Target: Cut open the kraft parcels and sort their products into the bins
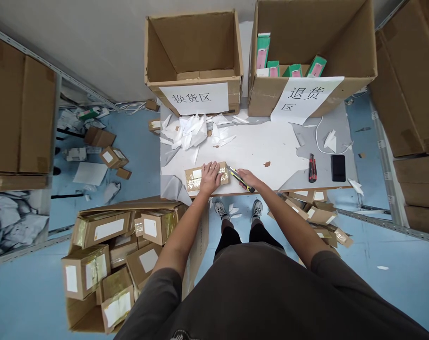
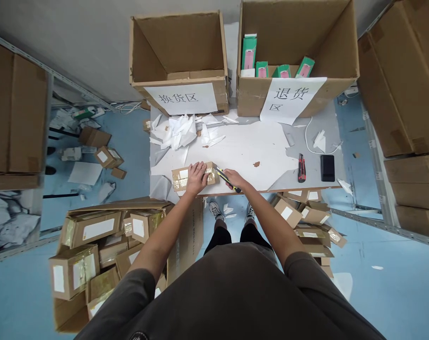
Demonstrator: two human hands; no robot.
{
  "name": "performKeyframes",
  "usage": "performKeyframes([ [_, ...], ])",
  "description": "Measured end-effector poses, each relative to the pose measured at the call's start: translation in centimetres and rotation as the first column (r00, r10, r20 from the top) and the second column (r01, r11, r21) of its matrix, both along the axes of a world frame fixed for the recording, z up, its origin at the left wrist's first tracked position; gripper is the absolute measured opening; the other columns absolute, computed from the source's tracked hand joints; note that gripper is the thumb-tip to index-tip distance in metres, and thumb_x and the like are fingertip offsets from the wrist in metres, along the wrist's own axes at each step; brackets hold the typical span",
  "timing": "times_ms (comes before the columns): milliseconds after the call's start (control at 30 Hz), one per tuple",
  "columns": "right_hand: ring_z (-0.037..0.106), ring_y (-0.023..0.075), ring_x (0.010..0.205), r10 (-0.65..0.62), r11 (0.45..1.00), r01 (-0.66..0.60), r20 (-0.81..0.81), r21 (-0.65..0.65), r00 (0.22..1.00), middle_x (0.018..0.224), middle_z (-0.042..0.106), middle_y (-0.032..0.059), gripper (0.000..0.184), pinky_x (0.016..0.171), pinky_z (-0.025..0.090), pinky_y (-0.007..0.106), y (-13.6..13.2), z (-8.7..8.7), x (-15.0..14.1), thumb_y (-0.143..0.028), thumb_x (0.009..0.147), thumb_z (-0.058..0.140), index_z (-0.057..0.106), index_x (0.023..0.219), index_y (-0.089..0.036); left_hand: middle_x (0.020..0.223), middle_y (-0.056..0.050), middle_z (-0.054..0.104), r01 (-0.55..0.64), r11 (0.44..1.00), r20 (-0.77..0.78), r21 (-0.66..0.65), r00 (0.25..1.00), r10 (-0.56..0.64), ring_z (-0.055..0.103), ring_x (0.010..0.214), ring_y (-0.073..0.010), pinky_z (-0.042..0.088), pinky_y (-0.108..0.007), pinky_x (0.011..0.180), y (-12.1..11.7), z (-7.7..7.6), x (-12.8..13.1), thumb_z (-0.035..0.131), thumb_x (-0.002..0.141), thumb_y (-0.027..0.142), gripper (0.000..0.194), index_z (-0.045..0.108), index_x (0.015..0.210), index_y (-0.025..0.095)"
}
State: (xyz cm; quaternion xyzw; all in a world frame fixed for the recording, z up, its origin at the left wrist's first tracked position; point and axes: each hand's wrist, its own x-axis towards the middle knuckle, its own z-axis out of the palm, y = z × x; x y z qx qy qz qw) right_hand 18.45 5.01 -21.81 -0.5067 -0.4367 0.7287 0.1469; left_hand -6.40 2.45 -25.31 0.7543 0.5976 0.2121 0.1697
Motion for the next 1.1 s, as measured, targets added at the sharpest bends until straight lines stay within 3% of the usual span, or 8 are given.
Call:
performKeyframes([
  [200, 0.048, 0.0122, 0.032, 0.042, 0.999, -0.043, 0.039, 0.012, 0.998, 0.049, 0.056, -0.0057, 0.042, 0.034, 0.037, 0.02, -0.6, 0.4, 0.2, -0.059, 0.11, 0.043, 0.049, 0.087, -0.025, 0.152, -0.017, 0.062, 0.001, 1.0, -0.017, 0.023, 1.0, 0.0, 0.049, 0.149, -0.036, 0.027, -0.068, 0.127, 0.1, -0.2, -0.1, 0.046, 0.107, 0.042, 0.045, 0.064, 0.143, 0.021],
  [533, 0.048, 0.0135, 0.038, 0.016, 0.992, -0.014, 0.012, -0.128, 1.0, 0.053, 0.056, -0.0049, 0.045, 0.039, 0.04, 0.023, -1.8, 0.7, 0.6, -0.068, 0.107, 0.043, 0.049, 0.092, -0.026, 0.15, -0.017, 0.064, 0.005, 0.997, -0.029, 0.075, 1.0, -0.003, 0.051, 0.147, -0.035, 0.031, -0.064, 0.126, 0.1, -0.4, -0.1, 0.044, 0.107, 0.036, 0.042, 0.066, 0.138, 0.017],
  [633, 0.049, 0.0148, 0.04, 0.061, 0.996, -0.058, 0.045, -0.062, 0.997, 0.055, 0.056, -0.0048, 0.048, 0.043, 0.041, 0.026, -2.4, 0.4, 1.3, -0.072, 0.105, 0.041, 0.049, 0.09, -0.027, 0.148, -0.018, 0.065, -0.002, 0.997, -0.017, 0.073, 1.0, 0.003, 0.053, 0.145, -0.0352, 0.031, -0.065, 0.126, 0.2, -0.2, 0.0, 0.046, 0.107, 0.038, 0.043, 0.066, 0.139, 0.017],
  [767, 0.056, 0.0168, 0.053, 0.076, 0.986, -0.105, 0.211, 0.132, 0.975, 0.062, 0.058, -0.0046, 0.046, 0.054, 0.042, 0.027, -2.4, 0.5, 2.5, -0.07, 0.104, 0.04, 0.056, 0.095, -0.027, 0.149, -0.018, 0.065, -0.001, 0.998, -0.005, 0.067, 1.0, 0.001, 0.053, 0.145, -0.0367, 0.029, -0.067, 0.127, 0.3, -0.1, 0.0, 0.052, 0.105, 0.044, 0.048, 0.064, 0.143, 0.018],
  [900, 0.064, 0.0199, 0.075, 0.133, 0.881, -0.303, 0.424, 0.363, 0.896, 0.081, 0.07, -0.0005, 0.036, 0.067, 0.041, 0.028, -1.5, 1.1, 2.8, -0.059, 0.102, 0.052, 0.066, 0.105, -0.027, 0.147, -0.02, 0.066, -0.009, 0.998, 0.0, 0.057, 1.0, 0.009, 0.055, 0.145, -0.036, 0.033, -0.065, 0.126, 0.5, -0.5, 0.0, 0.047, 0.107, 0.042, 0.047, 0.064, 0.142, 0.015],
  [1100, 0.068, 0.0242, 0.098, 0.135, 0.711, -0.496, 0.595, 0.499, 0.792, 0.114, 0.077, 0.005, 0.031, 0.077, 0.042, 0.029, 0.0, 0.9, 2.0, -0.051, 0.102, 0.06, 0.069, 0.118, -0.026, 0.147, -0.022, 0.066, 0.01, 0.998, -0.007, 0.062, 1.0, -0.01, 0.055, 0.146, -0.0356, 0.035, -0.065, 0.125, 0.6, -1.1, 0.0, 0.044, 0.11, 0.038, 0.044, 0.066, 0.139, 0.015],
])
